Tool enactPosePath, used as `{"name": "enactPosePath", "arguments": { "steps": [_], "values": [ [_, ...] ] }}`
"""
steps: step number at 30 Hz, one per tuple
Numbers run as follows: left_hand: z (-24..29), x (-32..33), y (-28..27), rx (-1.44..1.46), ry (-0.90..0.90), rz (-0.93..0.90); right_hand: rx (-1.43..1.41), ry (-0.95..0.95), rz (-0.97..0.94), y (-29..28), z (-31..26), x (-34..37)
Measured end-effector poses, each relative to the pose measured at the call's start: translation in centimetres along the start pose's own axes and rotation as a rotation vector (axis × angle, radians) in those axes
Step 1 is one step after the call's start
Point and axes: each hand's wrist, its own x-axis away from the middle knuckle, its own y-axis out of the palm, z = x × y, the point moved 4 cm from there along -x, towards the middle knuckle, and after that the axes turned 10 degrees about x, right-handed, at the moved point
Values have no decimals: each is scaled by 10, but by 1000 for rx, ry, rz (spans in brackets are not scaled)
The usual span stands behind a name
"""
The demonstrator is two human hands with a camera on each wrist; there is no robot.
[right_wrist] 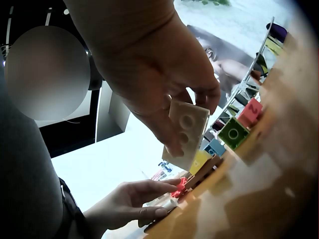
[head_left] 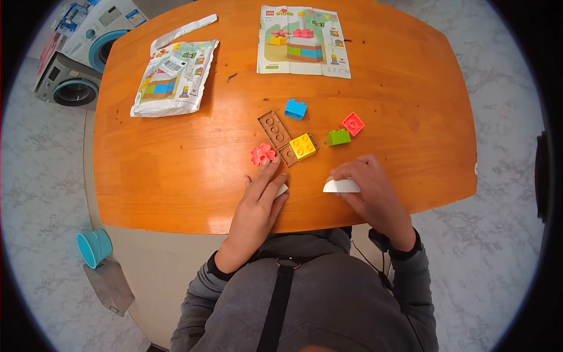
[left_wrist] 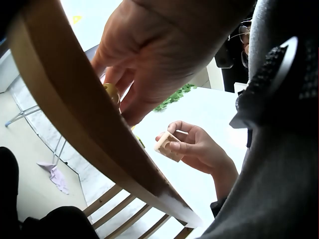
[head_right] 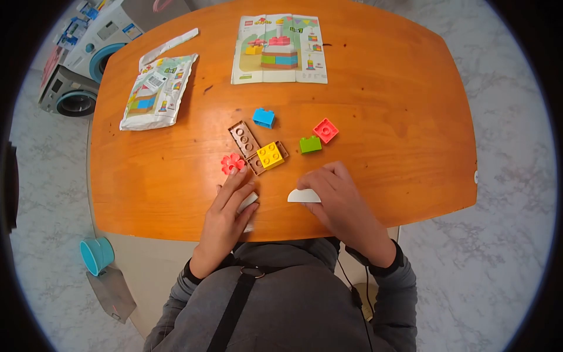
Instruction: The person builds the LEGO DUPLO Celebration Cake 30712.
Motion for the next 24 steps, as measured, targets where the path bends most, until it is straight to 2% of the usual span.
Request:
{"name": "enactPosePath", "arguments": {
  "steps": [1,2,5,6,9,13,16,18,24],
  "values": [
    [1,-2,-2,5,3,26,-8,10,-4,7,1,2],
    [1,-4,-2,9,-1,14,-16,14,70,10,1,3],
    [-1,-9,-12,104,-27,160,14,47,217,24,7,4],
    [0,-10,-14,108,-29,152,48,64,293,26,10,6],
    [-4,-9,-17,109,-57,184,63,95,360,35,15,7],
    [-11,-8,-20,89,-33,174,-30,164,374,54,10,12],
    [-21,-6,-28,186,-122,242,-108,195,320,67,8,16],
    [-21,-5,-35,83,-47,252,-151,195,290,71,9,18],
    [-19,-7,-34,101,-84,185,-149,147,273,70,7,14]
  ]
}}
